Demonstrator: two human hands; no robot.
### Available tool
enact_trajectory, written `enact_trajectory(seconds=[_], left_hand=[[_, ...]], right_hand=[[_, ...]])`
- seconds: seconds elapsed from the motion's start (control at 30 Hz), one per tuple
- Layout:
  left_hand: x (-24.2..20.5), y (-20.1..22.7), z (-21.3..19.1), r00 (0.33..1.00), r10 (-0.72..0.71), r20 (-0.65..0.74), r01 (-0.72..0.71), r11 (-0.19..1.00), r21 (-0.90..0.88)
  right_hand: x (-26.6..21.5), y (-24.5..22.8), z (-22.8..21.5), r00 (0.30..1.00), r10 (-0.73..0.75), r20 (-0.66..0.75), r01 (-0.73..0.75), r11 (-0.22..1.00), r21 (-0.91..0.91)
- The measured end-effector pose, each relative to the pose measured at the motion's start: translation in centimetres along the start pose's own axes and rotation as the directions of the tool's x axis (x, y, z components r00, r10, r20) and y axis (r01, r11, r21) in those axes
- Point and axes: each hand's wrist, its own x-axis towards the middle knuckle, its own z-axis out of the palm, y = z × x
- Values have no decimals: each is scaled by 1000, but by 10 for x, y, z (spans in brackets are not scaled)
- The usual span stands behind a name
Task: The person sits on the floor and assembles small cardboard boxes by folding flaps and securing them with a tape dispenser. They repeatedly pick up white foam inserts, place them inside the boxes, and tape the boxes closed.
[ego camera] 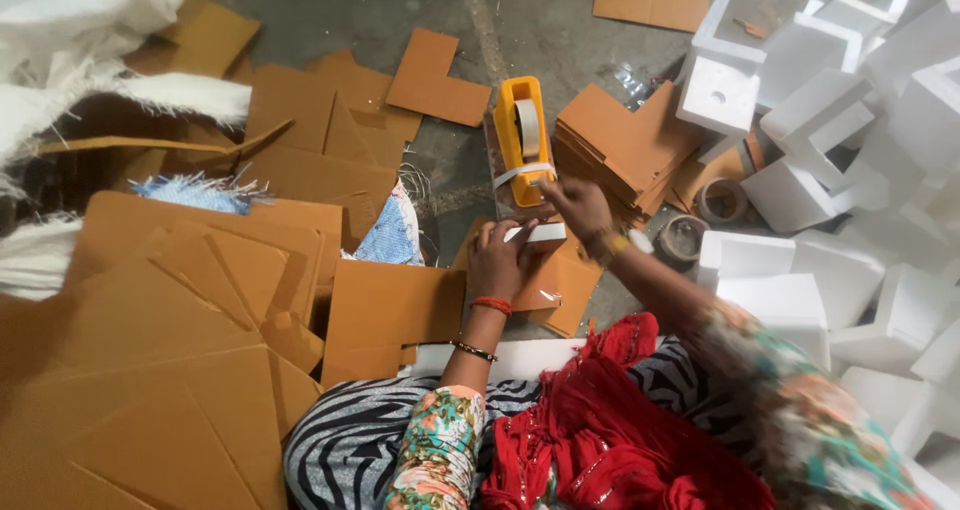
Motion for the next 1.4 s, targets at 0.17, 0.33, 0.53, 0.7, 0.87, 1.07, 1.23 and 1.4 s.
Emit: enact_trajectory(seconds=[0.17,0.33,0.53,0.7,0.87,1.07,1.23,1.4], left_hand=[[2,0,9,998,-57,9,57,998,33],[4,-1,5,998,-50,34,50,999,-5],[2,-5,8,996,-62,57,62,998,-2],[8,-7,12,1000,-26,15,28,988,-151],[-6,0,5,994,98,-53,-103,991,-90],[-22,22,-33,865,480,-142,-494,865,-84],[-27,25,-50,963,85,-255,-222,790,-572],[-29,10,-45,934,-342,-101,235,805,-545]], right_hand=[[-62,50,-2,948,256,188,-215,952,-216],[-37,50,-5,954,260,151,-81,705,-704],[-17,17,-8,935,-186,301,236,962,-139],[37,19,-6,927,134,351,-163,985,55],[43,50,-14,877,253,409,-96,925,-367],[-21,63,-52,769,351,534,-410,912,-8],[-40,29,-78,757,240,608,-633,502,589],[-52,-15,-92,800,22,599,-499,580,644]])
